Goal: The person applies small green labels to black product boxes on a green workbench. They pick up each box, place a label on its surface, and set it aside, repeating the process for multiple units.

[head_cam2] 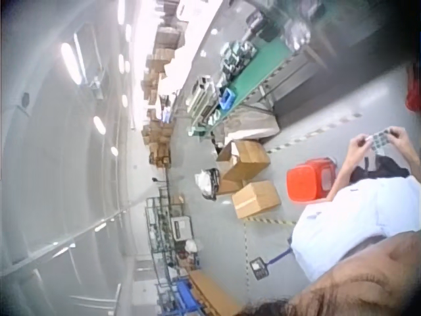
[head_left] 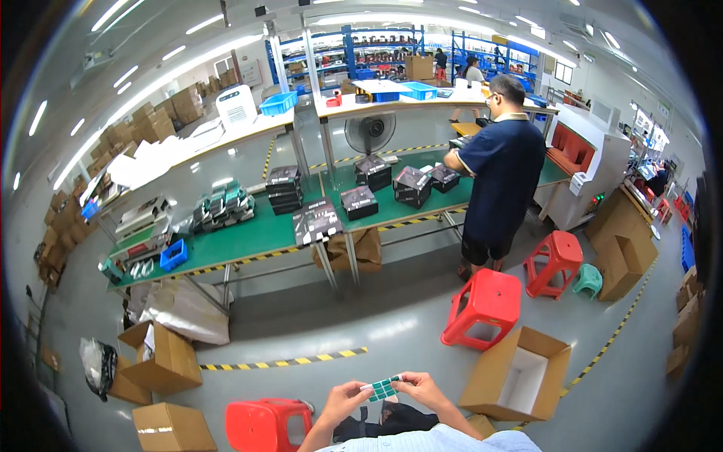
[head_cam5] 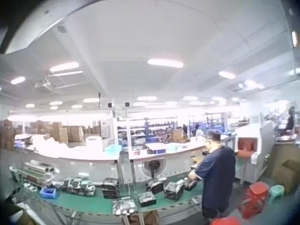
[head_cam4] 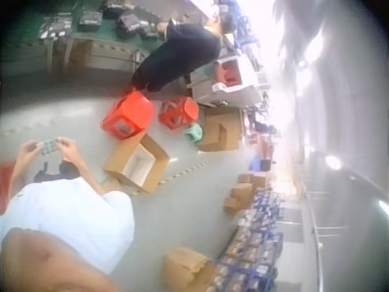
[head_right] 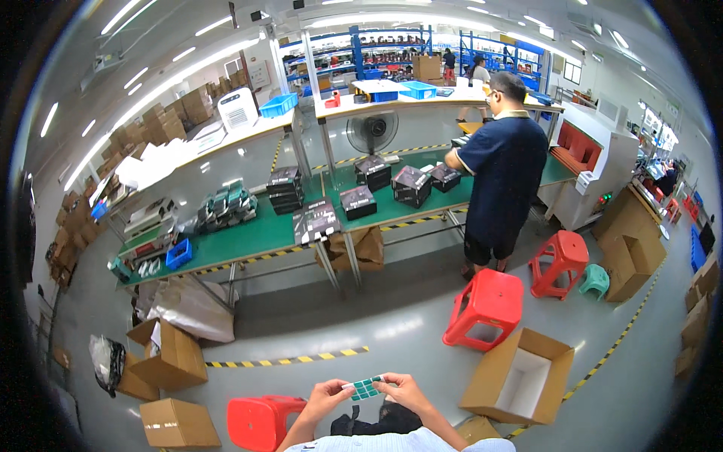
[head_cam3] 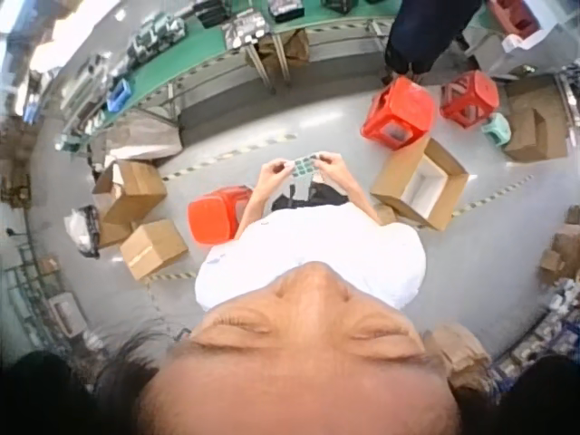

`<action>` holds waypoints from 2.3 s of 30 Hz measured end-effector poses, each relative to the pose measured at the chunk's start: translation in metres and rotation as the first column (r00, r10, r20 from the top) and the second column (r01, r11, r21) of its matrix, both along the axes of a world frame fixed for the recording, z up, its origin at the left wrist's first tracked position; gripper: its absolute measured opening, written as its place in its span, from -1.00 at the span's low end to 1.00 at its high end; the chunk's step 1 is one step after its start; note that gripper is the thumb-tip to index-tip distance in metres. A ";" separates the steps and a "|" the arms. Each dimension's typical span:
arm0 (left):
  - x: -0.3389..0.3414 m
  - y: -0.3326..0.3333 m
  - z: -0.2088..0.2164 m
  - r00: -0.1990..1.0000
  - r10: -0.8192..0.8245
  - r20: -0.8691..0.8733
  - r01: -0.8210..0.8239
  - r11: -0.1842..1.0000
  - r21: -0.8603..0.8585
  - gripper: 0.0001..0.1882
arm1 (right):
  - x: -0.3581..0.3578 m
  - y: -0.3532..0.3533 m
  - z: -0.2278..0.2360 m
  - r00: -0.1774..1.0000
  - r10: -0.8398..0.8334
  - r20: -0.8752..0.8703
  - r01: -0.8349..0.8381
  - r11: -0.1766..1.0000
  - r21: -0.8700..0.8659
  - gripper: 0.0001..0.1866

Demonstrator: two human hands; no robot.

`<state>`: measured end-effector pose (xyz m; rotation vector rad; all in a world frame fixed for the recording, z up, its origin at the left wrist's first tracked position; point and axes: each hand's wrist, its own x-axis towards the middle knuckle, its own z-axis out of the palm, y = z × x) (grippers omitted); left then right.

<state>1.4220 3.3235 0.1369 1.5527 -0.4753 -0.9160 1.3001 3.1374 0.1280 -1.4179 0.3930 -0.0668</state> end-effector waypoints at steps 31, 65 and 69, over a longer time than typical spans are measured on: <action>0.586 -0.324 -0.157 0.735 0.385 0.558 -0.628 0.698 0.345 -0.39 | 0.528 -0.383 -0.059 0.966 -0.250 -0.064 0.256 0.900 0.354 -0.90; 0.648 -0.179 -0.209 0.672 0.620 -0.404 -0.444 0.775 0.451 -0.45 | 0.712 -0.280 -0.189 0.886 0.338 -0.318 -0.224 0.911 0.347 -0.76; 0.656 -0.192 -0.196 0.673 0.560 -0.484 -0.287 0.800 0.526 -0.48 | 0.702 -0.284 -0.196 0.915 0.271 -0.300 -0.163 0.926 0.339 -0.75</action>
